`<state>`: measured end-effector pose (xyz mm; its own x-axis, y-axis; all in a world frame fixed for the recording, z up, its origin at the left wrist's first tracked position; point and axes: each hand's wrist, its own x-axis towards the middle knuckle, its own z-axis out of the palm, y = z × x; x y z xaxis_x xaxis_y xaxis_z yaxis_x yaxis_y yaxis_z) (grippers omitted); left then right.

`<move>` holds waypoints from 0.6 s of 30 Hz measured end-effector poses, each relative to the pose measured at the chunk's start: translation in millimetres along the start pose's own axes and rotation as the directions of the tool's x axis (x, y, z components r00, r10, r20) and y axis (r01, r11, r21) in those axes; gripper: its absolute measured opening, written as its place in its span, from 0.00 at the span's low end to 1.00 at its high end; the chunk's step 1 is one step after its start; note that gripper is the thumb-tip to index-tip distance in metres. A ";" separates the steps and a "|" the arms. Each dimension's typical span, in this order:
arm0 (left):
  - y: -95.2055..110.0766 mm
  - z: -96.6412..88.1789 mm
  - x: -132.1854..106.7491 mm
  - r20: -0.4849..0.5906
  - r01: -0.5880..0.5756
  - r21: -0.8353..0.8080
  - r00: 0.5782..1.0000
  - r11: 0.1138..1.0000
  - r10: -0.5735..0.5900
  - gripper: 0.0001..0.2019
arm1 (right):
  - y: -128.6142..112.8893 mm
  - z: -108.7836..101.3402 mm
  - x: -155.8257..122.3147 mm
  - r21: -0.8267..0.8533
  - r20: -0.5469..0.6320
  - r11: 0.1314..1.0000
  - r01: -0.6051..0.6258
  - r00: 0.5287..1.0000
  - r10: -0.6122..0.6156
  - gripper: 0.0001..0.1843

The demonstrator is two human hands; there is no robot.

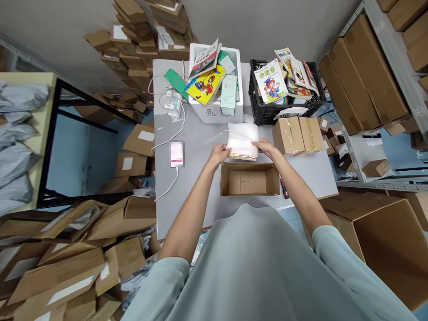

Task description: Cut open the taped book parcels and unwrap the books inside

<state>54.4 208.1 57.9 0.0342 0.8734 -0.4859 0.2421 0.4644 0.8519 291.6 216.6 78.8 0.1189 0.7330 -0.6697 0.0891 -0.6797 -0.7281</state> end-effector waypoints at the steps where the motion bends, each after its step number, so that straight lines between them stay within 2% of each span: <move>1: 0.5 1.0 2.2 -0.016 0.005 -0.005 1.000 1.000 -0.005 0.27 | -0.6 1.8 3.0 -0.008 0.000 1.000 0.004 1.000 -0.004 0.11; 5: 0.4 -0.5 10.4 -0.065 0.012 0.027 0.998 1.000 -0.011 0.36 | 1.7 -0.7 11.0 -0.051 -0.010 0.998 0.048 0.999 -0.049 0.07; 8: -10.9 -14.3 2.6 -0.093 -0.039 0.106 0.994 0.994 0.049 0.37 | 17.3 -20.7 6.6 -0.159 -0.037 0.970 0.185 0.981 -0.193 0.16; 12: -42.0 -41.0 -43.5 -0.086 -0.081 0.119 0.992 0.990 0.091 0.33 | 65.8 -66.1 -26.4 -0.234 -0.094 0.924 0.304 0.938 -0.332 0.33; 14: -59.4 -48.6 -75.6 -0.088 -0.056 0.091 0.994 0.994 0.064 0.32 | 98.1 -87.2 -54.6 -0.250 -0.205 0.909 0.332 0.900 -0.385 0.40; 16: -75.0 -48.5 -105.3 -0.081 -0.024 0.060 0.996 0.998 0.029 0.34 | 130.2 -100.8 -85.6 -0.224 -0.300 0.921 0.318 0.877 -0.376 0.48; 18: -87.8 -41.6 -127.4 -0.061 0.011 0.033 0.998 0.999 -0.009 0.36 | 157.7 -104.6 -114.1 -0.176 -0.299 0.951 0.253 0.907 -0.297 0.52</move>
<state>-11.6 62.2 53.2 -0.0268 0.8764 -0.4808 0.2743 0.4690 0.8395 395.5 23.0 55.7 0.3771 0.8585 -0.3475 0.2889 -0.4656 -0.8365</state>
